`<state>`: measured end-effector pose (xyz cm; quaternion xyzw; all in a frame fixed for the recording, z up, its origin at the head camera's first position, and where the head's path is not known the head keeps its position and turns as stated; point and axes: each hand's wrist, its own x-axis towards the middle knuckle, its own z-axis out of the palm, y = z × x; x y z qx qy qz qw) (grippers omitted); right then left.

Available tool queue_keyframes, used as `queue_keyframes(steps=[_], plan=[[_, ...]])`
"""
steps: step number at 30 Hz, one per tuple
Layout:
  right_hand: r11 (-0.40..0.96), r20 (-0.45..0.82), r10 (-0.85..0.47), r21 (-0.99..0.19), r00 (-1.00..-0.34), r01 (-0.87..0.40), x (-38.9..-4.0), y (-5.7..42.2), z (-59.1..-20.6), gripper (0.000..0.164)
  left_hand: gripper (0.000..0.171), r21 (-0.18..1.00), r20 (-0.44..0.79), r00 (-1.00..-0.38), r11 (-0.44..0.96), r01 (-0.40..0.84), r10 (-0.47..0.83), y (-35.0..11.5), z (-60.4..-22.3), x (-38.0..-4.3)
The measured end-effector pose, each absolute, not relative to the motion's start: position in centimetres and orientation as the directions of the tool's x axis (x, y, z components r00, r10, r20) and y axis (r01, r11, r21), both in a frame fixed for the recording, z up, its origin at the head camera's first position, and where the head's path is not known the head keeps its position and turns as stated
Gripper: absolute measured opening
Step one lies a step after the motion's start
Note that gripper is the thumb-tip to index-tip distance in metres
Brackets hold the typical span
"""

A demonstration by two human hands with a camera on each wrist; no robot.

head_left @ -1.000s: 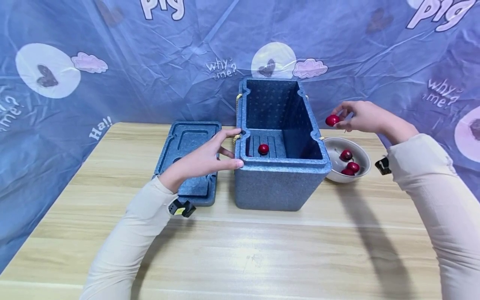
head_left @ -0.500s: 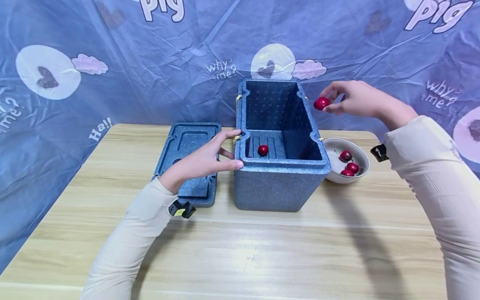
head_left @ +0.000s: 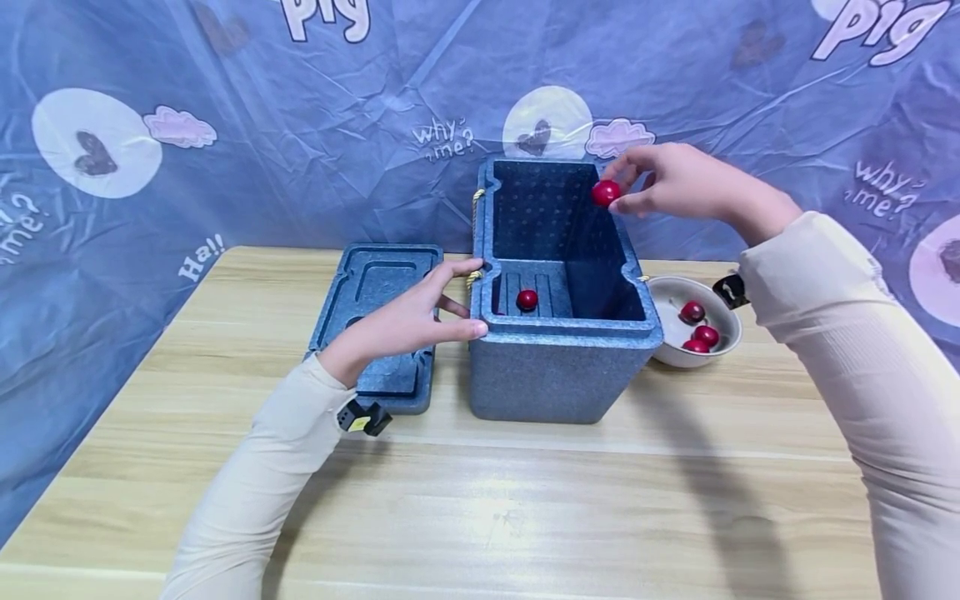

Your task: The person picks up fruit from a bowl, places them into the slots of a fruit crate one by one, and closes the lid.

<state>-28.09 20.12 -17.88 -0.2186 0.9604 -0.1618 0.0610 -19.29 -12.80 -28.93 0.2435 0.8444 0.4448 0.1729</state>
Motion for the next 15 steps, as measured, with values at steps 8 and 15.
queue_keyframes(steps=[8,15], plan=[[0.811,-0.002,-0.505,-0.344,-0.863,-0.473,-28.1,17.6,-17.4,0.036,0.081,0.836,-0.072,-0.822,0.483,0.259,0.565,-12.8,-28.8,-19.3],[0.775,-0.053,-0.539,-0.421,-0.841,-0.471,-28.2,16.2,-18.1,0.037,0.081,0.831,-0.068,-0.823,0.488,0.266,0.565,-12.8,-28.9,-19.3]])
